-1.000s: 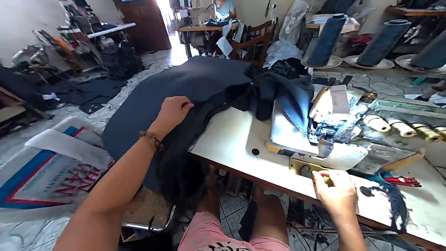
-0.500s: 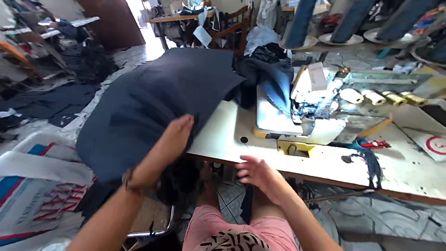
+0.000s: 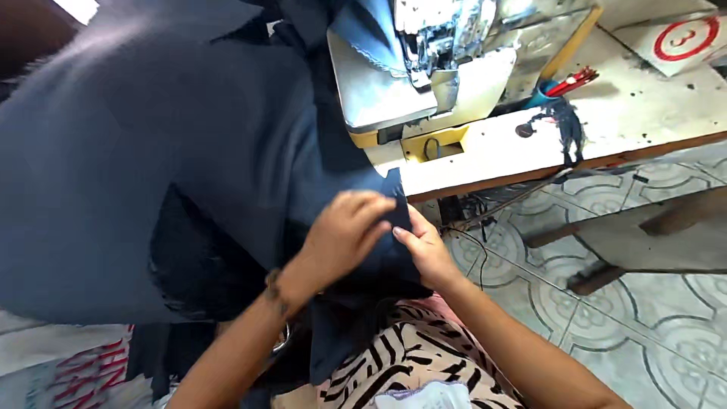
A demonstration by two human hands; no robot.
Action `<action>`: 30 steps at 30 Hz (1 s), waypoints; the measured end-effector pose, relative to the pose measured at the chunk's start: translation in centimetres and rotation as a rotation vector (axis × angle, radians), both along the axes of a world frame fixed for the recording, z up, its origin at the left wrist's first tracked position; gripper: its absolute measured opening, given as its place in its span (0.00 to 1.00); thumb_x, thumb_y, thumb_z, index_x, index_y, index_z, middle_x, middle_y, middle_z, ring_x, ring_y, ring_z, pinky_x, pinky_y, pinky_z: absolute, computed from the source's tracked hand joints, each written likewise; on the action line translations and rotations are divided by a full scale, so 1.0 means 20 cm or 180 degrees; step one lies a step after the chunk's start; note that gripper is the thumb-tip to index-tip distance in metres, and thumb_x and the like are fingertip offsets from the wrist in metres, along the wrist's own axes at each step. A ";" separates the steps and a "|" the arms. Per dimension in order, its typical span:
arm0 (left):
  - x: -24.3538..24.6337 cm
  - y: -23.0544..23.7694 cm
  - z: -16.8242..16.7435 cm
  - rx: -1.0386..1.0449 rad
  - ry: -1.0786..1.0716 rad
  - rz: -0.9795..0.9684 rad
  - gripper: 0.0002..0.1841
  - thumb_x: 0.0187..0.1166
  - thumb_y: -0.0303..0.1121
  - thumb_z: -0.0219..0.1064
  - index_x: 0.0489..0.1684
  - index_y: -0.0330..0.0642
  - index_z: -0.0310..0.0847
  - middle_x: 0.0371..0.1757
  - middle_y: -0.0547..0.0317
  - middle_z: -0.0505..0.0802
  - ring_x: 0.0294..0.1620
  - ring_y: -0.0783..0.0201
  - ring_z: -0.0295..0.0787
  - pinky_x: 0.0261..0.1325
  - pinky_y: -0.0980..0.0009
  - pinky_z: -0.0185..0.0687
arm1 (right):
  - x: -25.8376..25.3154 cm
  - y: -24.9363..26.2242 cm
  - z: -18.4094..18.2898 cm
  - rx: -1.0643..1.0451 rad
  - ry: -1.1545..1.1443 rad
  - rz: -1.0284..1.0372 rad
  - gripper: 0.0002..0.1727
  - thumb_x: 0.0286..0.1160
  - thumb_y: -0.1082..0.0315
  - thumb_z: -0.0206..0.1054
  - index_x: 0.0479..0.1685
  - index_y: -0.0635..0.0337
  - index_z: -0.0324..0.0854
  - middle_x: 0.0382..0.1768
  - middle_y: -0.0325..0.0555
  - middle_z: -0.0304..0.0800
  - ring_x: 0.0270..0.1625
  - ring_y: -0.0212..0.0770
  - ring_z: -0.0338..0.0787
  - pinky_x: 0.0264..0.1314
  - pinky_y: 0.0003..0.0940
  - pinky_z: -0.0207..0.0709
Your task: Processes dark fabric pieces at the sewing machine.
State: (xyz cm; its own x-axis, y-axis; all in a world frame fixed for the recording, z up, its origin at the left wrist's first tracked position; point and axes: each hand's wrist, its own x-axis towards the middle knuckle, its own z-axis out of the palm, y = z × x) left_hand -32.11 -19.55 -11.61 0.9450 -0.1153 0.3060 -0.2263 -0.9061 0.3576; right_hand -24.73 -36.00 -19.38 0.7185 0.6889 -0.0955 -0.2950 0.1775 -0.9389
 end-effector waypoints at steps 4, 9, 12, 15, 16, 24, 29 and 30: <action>0.40 0.16 -0.09 -0.0189 -0.0002 -0.0739 0.23 0.92 0.40 0.51 0.74 0.36 0.81 0.67 0.45 0.90 0.75 0.49 0.82 0.81 0.53 0.70 | -0.02 -0.10 -0.06 0.0025 -0.0170 -0.0128 0.23 0.83 0.77 0.52 0.76 0.64 0.73 0.59 0.43 0.90 0.60 0.29 0.90 0.67 0.31 0.84; 0.51 0.12 -0.13 -0.0885 0.0197 -0.1348 0.16 0.88 0.36 0.57 0.46 0.34 0.90 0.51 0.50 0.94 0.61 0.61 0.88 0.75 0.57 0.74 | 0.04 -0.19 -0.11 0.0062 -0.0156 -0.0303 0.19 0.83 0.78 0.52 0.70 0.65 0.76 0.54 0.39 0.92 0.56 0.26 0.90 0.65 0.28 0.84; 0.49 0.09 -0.13 -0.1300 0.0114 -0.1138 0.08 0.80 0.29 0.66 0.35 0.35 0.88 0.38 0.57 0.92 0.47 0.71 0.87 0.65 0.69 0.78 | 0.07 -0.21 -0.11 0.0059 0.0089 -0.0319 0.17 0.84 0.79 0.51 0.66 0.65 0.77 0.48 0.36 0.93 0.51 0.24 0.92 0.59 0.25 0.86; 0.47 0.09 -0.15 -0.1615 0.0112 -0.0923 0.05 0.75 0.27 0.72 0.32 0.36 0.89 0.36 0.60 0.93 0.45 0.74 0.87 0.60 0.74 0.81 | 0.10 -0.22 -0.12 0.0051 0.0185 -0.0263 0.16 0.84 0.78 0.50 0.64 0.64 0.77 0.46 0.36 0.93 0.49 0.24 0.92 0.58 0.24 0.86; 0.45 0.09 -0.15 -0.1618 0.0146 -0.0836 0.04 0.74 0.27 0.73 0.32 0.36 0.90 0.37 0.60 0.94 0.46 0.73 0.89 0.63 0.72 0.82 | 0.11 -0.23 -0.13 0.0047 0.0187 -0.0233 0.16 0.84 0.78 0.50 0.64 0.64 0.78 0.45 0.36 0.93 0.48 0.25 0.92 0.57 0.24 0.87; 0.42 0.10 -0.17 -0.1759 0.0114 -0.0651 0.03 0.70 0.25 0.76 0.29 0.40 0.89 0.36 0.63 0.93 0.46 0.72 0.88 0.60 0.74 0.82 | 0.24 -0.20 -0.10 0.0118 -0.0064 0.0313 0.13 0.83 0.73 0.56 0.58 0.61 0.83 0.43 0.36 0.94 0.46 0.27 0.92 0.55 0.28 0.87; 0.41 0.09 -0.16 -0.1693 0.0067 -0.0655 0.03 0.69 0.24 0.77 0.28 0.39 0.89 0.34 0.61 0.92 0.42 0.72 0.87 0.57 0.74 0.82 | 0.30 -0.12 0.00 0.0014 -0.0086 0.0442 0.10 0.85 0.69 0.58 0.51 0.58 0.85 0.36 0.37 0.93 0.37 0.28 0.92 0.44 0.26 0.88; 0.42 0.08 -0.16 -0.1627 0.0001 -0.0676 0.02 0.69 0.24 0.77 0.29 0.39 0.90 0.34 0.61 0.93 0.43 0.71 0.89 0.59 0.72 0.83 | 0.29 -0.11 0.01 -0.0066 -0.0127 0.0392 0.09 0.85 0.69 0.59 0.48 0.58 0.85 0.34 0.36 0.93 0.35 0.27 0.91 0.41 0.25 0.87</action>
State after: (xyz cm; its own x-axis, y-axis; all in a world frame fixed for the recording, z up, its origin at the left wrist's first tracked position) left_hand -23.71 -17.98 -14.91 0.9173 -0.1401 0.3726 -0.3848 -0.5516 0.7400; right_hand -18.86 -38.14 -19.11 0.6321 0.7703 -0.0837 -0.2758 0.1228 -0.9533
